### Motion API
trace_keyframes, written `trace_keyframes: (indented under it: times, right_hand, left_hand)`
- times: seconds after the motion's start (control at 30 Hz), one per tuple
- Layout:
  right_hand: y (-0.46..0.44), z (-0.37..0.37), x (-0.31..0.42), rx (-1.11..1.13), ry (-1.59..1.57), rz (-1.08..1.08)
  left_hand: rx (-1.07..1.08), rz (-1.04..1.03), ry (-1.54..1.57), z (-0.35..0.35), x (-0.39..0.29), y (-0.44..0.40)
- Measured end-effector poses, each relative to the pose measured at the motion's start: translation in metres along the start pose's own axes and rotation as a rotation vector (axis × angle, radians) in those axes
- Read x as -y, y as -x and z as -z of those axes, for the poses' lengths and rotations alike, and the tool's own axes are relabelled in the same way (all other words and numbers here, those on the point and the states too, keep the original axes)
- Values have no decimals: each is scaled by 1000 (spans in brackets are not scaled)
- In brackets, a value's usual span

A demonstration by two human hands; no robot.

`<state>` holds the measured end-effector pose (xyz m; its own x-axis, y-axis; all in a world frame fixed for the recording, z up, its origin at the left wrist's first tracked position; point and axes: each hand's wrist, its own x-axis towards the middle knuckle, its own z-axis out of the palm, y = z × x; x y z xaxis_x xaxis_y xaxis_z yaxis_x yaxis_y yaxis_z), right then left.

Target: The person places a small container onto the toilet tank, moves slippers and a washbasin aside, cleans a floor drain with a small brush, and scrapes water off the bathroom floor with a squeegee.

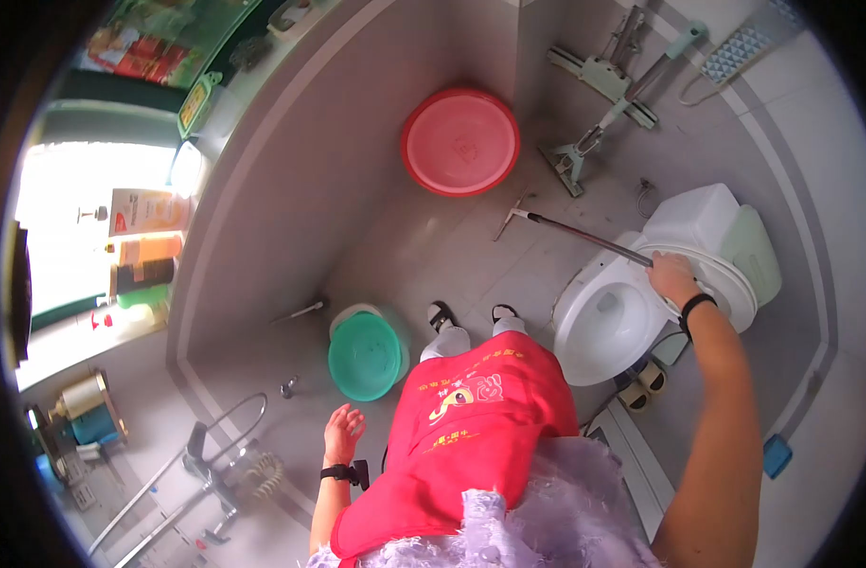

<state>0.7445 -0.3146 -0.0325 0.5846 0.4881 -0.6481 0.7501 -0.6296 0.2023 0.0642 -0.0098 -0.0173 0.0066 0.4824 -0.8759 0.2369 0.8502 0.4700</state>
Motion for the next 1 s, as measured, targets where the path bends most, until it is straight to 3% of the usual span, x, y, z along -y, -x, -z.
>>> trace_keyframes:
  times: [0.17, 0.23, 0.3, 0.37, 0.43, 0.5, 0.57, 0.63, 0.67, 0.77, 0.87, 1.0]
  right_hand:
    - [67, -16, 22, 92, -272, -228]
    - [95, -33, 46, 114, -581, -309]
    - [118, -15, 91, 275, -876, -510]
    - [130, -56, 126, -12, -502, -398]
    - [141, -67, 162, 264, -1413, -681]
    - [153, -94, 215, 40, -1133, -623]
    - [163, -96, 245, 31, -1195, -659]
    - [178, -67, 265, 207, -1629, -803]
    - [187, -57, 282, 119, -1321, -789]
    - [212, -67, 312, 143, -1469, -845]
    - [240, -119, 360, -89, -981, -750]
    - [278, -117, 412, 166, -1203, -941]
  left_hand:
    - [114, 12, -82, -12, -48, -55]
    - [152, 29, -131, -13, -63, -87]
    - [186, 39, -209, -16, -91, -123]
    - [219, 60, -286, -28, -127, -154]
    - [266, 67, -360, -37, -163, -177]
    - [326, 52, -421, -50, -203, -204]
    - [399, -6, -523, -71, -242, -216]
    - [440, -26, -586, -93, -273, -226]
    - [459, -31, -633, -103, -284, -230]
    - [500, -49, -751, -119, -307, -240]
    - [528, -57, -807, -130, -306, -247]
    - [531, -40, -879, -136, -292, -240]
